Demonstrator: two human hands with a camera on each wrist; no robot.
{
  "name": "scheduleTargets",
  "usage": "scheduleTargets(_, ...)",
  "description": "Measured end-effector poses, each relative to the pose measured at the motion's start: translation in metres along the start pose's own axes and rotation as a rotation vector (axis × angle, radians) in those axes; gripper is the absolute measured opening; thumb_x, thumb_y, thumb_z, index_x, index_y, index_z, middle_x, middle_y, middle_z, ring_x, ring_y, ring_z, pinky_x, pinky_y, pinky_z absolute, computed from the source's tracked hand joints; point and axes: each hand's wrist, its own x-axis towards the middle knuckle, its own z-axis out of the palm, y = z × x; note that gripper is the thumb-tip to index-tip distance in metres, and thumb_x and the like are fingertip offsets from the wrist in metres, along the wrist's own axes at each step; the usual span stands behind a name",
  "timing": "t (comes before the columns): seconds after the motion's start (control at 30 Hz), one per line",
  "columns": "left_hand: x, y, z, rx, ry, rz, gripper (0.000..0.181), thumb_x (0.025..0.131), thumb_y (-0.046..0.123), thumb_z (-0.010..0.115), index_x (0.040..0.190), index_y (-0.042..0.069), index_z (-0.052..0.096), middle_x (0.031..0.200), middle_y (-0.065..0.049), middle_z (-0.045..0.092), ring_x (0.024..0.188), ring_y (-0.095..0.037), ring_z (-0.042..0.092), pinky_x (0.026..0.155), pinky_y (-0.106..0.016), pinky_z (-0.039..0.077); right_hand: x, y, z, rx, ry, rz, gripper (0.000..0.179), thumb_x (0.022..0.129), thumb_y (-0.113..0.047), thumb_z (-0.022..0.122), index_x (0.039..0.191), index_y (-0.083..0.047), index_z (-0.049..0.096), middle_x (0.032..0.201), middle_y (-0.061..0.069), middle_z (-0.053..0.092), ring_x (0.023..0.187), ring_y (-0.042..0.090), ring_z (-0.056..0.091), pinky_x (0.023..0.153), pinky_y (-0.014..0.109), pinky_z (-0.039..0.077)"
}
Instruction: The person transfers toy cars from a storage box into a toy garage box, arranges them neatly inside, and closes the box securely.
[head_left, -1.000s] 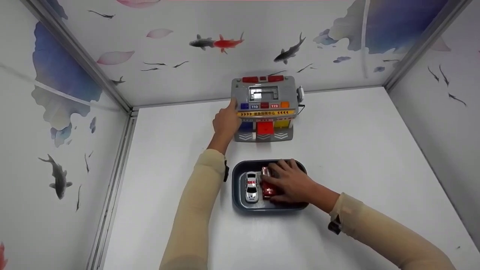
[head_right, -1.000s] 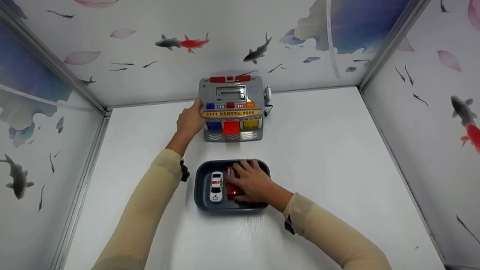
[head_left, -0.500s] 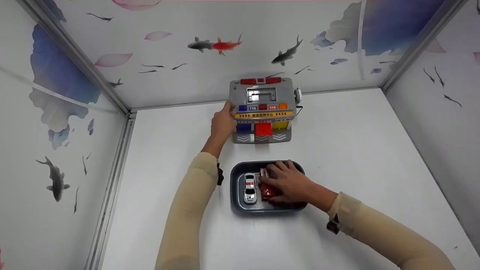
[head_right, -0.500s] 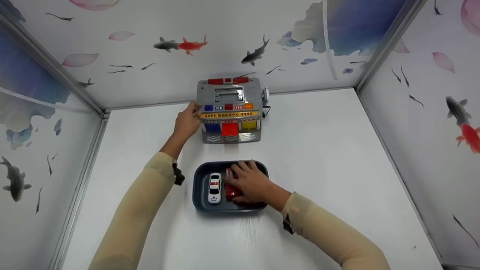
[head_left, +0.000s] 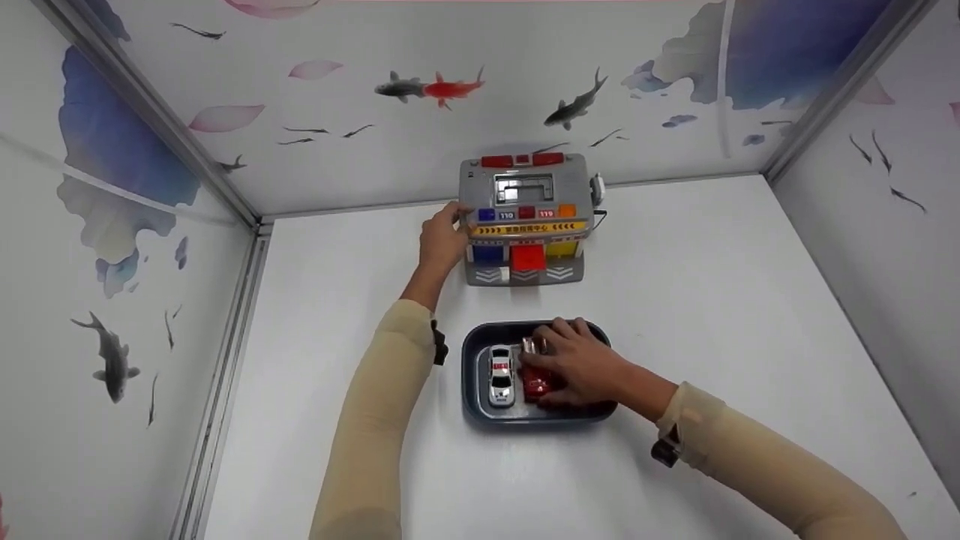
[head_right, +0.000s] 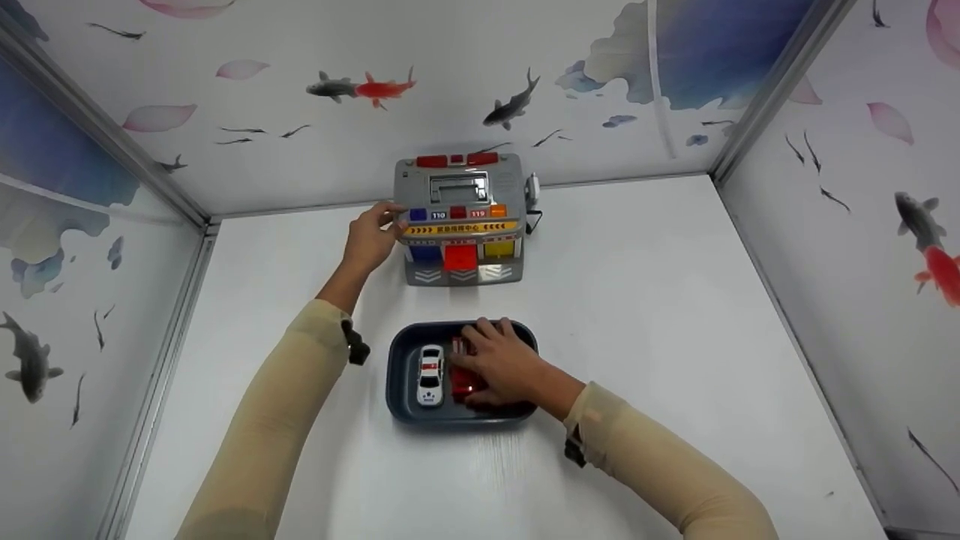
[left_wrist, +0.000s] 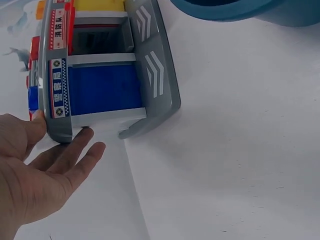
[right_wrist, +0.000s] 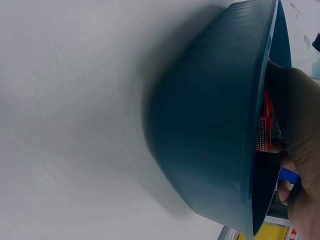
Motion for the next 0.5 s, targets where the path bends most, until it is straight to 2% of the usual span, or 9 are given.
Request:
scheduleTargets(0.1,0.0,0.005,0.001,0.029,0.011,-0.023,0.031,0.111,0.022,0.068,0.142,0.019,0.069,0.152,-0.009,0.071,0.142,-0.03,0.066,0.117,-0.048,0.052,0.0,-0.001,0.0,0.023,-0.012,-0.001,0.075,0.092,-0.068,0.08,0.154,-0.031,0.064,0.145,0.014,0.057,0.13,0.034,0.049,0.103,0.059,0.046)
scheduleTargets(0.2,-0.001,0.011,0.005,0.073,0.006,-0.036,0.03,0.113,0.021,0.065,0.143,0.019,0.066,0.137,-0.008,0.077,0.119,-0.026,0.074,0.099,-0.042,0.058,-0.003,-0.001,-0.001,0.042,-0.005,-0.006,0.074,0.091,-0.067,0.082,0.153,-0.03,0.065,0.145,0.015,0.056,0.131,0.035,0.05,0.105,0.061,0.047)
scheduleTargets(0.3,-0.001,0.015,0.008,0.111,0.001,-0.034,0.03,0.113,0.019,0.063,0.143,0.019,0.063,0.122,-0.009,0.08,0.097,-0.023,0.071,0.082,-0.038,0.055,-0.004,-0.001,-0.004,0.061,0.012,-0.009,0.073,0.09,-0.065,0.084,0.152,-0.031,0.066,0.145,0.017,0.056,0.132,0.035,0.05,0.106,0.061,0.047)
scheduleTargets(0.5,-0.002,0.016,0.007,0.148,-0.012,-0.067,0.03,0.113,0.019,0.064,0.143,0.02,0.06,0.121,-0.009,0.079,0.1,-0.023,0.072,0.084,-0.039,0.057,-0.007,0.002,-0.015,0.113,0.063,-0.021,0.074,0.087,-0.063,0.087,0.151,-0.031,0.067,0.143,0.016,0.056,0.128,0.033,0.05,0.101,0.055,0.046)
